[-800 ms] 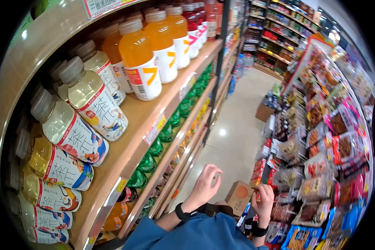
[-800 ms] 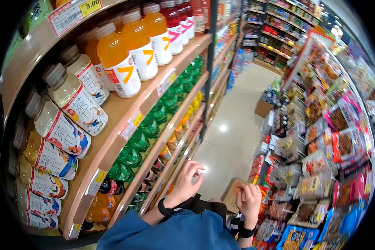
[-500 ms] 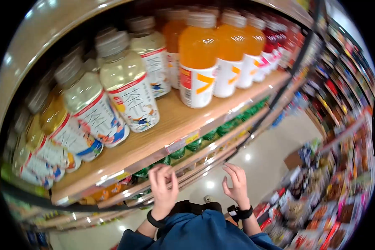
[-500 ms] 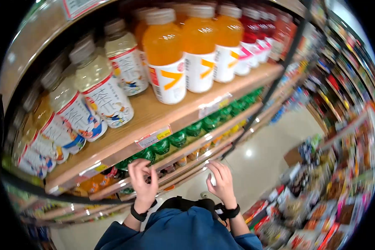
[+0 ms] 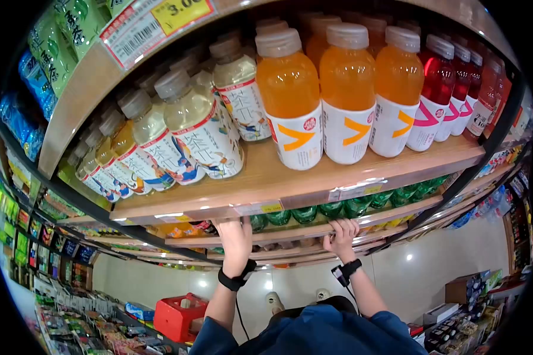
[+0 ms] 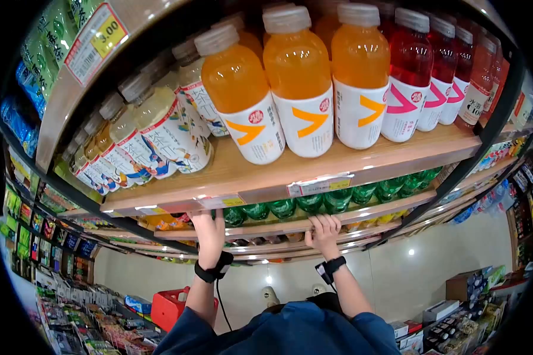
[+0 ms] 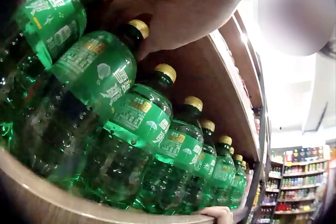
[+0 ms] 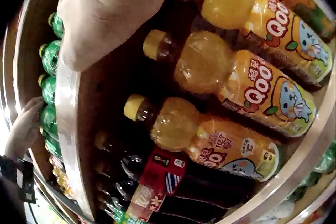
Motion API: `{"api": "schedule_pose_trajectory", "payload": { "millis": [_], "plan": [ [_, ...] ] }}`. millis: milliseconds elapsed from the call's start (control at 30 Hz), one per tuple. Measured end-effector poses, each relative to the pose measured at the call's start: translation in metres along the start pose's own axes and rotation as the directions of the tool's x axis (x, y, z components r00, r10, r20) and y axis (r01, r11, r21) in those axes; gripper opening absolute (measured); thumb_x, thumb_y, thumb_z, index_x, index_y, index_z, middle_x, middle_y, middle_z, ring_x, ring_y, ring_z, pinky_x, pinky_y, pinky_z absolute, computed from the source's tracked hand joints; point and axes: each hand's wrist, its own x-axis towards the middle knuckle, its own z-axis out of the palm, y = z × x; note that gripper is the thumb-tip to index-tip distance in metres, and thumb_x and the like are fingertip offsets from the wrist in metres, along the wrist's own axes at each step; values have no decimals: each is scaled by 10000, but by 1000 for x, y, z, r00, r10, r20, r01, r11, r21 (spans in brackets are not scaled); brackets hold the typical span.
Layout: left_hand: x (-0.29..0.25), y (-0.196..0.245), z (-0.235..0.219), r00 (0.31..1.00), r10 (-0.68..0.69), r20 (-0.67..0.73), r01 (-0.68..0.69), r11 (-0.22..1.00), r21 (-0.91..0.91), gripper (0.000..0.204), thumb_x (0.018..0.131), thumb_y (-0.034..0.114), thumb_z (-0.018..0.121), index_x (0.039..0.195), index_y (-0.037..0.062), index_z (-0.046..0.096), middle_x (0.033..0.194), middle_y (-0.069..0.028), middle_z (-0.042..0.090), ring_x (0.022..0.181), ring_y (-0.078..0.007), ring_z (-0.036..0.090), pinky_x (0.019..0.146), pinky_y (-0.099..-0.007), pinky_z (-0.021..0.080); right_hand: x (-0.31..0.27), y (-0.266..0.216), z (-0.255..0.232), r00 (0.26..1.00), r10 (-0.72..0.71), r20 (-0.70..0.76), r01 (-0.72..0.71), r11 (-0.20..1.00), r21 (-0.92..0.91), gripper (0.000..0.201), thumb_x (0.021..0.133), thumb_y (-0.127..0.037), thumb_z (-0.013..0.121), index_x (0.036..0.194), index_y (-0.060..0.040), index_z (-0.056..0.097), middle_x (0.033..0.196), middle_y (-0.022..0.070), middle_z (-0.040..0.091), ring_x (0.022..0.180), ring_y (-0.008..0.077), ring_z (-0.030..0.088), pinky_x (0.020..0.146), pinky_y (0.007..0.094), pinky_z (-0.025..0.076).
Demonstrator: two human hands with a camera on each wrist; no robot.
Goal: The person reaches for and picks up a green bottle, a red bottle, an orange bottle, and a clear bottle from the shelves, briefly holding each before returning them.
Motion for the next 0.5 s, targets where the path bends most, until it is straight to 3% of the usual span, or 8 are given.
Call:
{"api": "schedule_pose_trajectory", "payload": {
  "millis": [33,133,267,367,400,500],
  "plan": [
    [2,0,0,1000,-3,-5,3,1000,-19,309,758,-23,598,1067,-8,585,1065,-278,541,1004,-480,473,925,-542,326,-2,2,4,1000,-9,-22,9,1000,-15,405,673,-243,556,1061,-128,579,1035,47,537,1025,219,483,952,408,332],
    [1,-6,3,1000,-29,3,30,988,-150,303,771,-94,520,1066,-35,559,1006,-271,554,972,-489,472,842,-518,376,-5,8,10,998,-50,-46,48,998,-42,411,684,-293,544,1062,-136,581,1042,39,538,1025,208,484,949,400,330],
    [2,-14,-1,995,-62,75,78,970,-230,238,810,-81,511,1041,-42,548,1031,-282,538,944,-491,482,809,-500,398,-11,11,15,996,-78,-39,77,997,-26,447,660,-297,553,1071,-122,557,1053,65,524,1052,243,465,973,438,299],
    [3,-21,-1,998,-55,28,61,964,-260,193,832,-64,516,1023,-54,541,979,-269,557,899,-483,496,785,-495,406,-8,11,16,995,-83,-55,80,995,-52,444,659,-307,551,1064,-124,558,1050,65,524,1049,244,465,968,437,304],
    [7,-28,-3,994,-41,99,67,957,-281,255,885,5,538,1129,-52,490,1037,-219,600,938,-355,576,853,-398,428,-8,11,16,995,-85,-54,82,995,-48,444,658,-307,553,1062,-124,556,1047,64,522,1047,245,466,966,436,305],
    [10,-15,-3,982,-177,70,186,813,-551,210,813,8,606,1014,-47,578,974,-239,629,913,-404,593,838,-424,444,-7,12,15,996,-72,-51,70,997,-31,439,654,-301,560,1060,-133,558,1048,54,523,1042,233,474,956,424,317]
  ]
}}
